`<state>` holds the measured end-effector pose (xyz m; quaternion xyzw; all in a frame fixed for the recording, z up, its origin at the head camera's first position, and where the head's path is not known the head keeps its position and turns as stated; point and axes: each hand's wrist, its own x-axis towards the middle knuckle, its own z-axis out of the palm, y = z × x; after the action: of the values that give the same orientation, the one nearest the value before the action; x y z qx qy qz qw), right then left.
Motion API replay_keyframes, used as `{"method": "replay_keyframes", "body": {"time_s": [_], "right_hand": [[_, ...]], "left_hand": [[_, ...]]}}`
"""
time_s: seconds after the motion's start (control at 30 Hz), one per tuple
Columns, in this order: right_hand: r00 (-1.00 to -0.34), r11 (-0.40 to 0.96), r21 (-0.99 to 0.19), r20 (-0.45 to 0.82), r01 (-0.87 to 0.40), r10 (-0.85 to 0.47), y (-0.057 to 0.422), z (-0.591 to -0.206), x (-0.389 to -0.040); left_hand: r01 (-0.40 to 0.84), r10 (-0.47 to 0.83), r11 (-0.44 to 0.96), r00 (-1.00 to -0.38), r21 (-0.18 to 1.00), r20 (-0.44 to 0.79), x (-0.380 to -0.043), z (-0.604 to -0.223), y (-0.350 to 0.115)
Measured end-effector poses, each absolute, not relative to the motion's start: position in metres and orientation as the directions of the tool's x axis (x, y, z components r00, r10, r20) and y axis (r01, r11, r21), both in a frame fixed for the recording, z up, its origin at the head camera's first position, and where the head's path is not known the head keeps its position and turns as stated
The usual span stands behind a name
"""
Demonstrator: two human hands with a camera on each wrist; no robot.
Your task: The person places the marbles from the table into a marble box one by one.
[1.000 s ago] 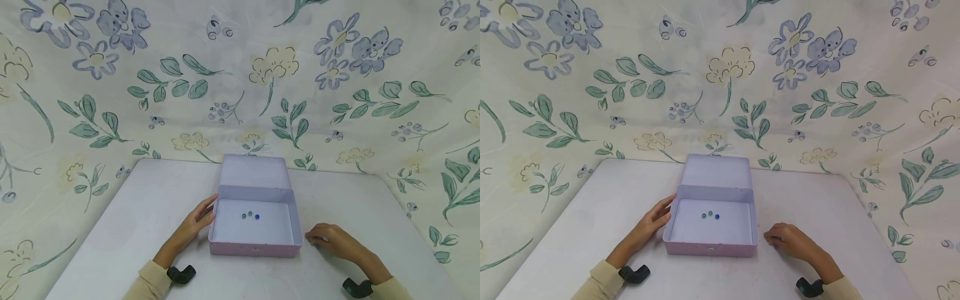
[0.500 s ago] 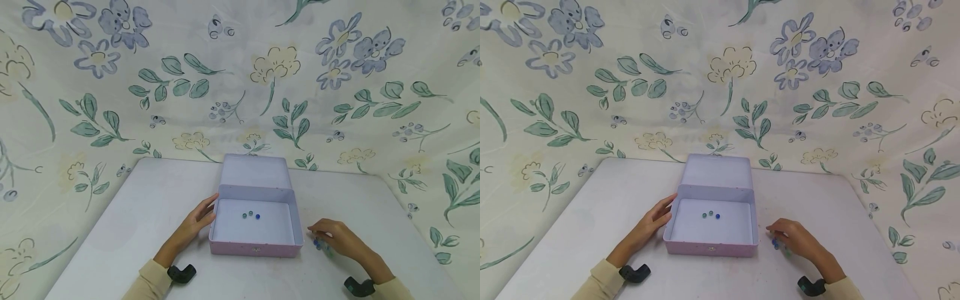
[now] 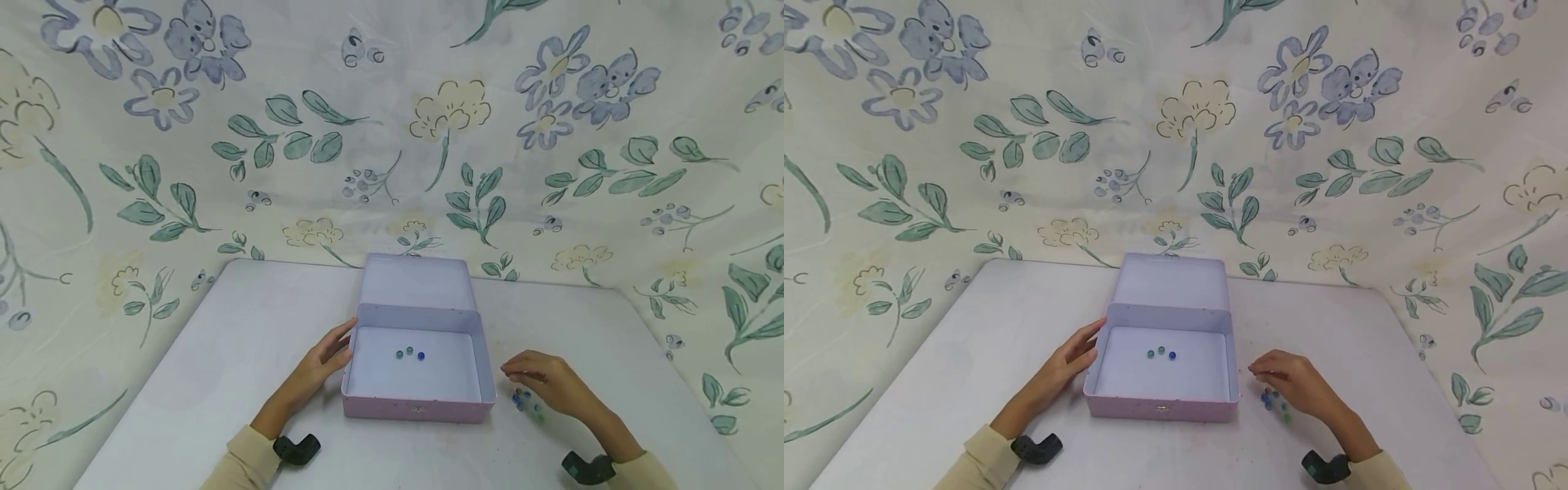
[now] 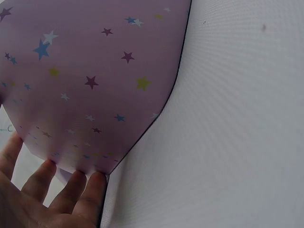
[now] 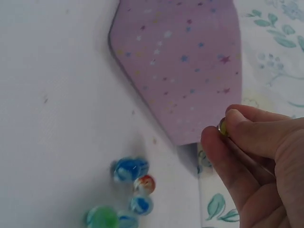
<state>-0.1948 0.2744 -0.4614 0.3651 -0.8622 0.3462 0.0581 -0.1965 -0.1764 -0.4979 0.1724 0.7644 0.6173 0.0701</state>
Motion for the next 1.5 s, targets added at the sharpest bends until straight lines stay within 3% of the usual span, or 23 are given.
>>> {"method": "replay_keyframes", "body": {"time_s": [0.37, 0.7, 0.97, 1.5], "right_hand": [[-0.720, 0.431, -0.616, 0.355, -0.660, -0.596, 0.257, -0.439, -0.202], [-0.708, 0.455, -0.568, 0.375, -0.686, -0.598, 0.243, -0.413, -0.210], [-0.630, 0.392, -0.537, 0.383, -0.747, -0.676, 0.221, -0.403, -0.220], [-0.536, 0.365, -0.504, 0.248, -0.783, -0.807, 0.169, -0.386, -0.246]], "left_hand": [[0.176, 0.353, 0.171, -0.929, 0.969, 0.106, -0.196, -0.497, -0.176], [0.171, 0.361, 0.164, -0.927, 0.972, 0.103, -0.195, -0.494, -0.177], [0.175, 0.361, 0.157, -0.926, 0.972, 0.108, -0.196, -0.497, -0.178], [0.174, 0.367, 0.136, -0.923, 0.975, 0.113, -0.197, -0.499, -0.178]]}}
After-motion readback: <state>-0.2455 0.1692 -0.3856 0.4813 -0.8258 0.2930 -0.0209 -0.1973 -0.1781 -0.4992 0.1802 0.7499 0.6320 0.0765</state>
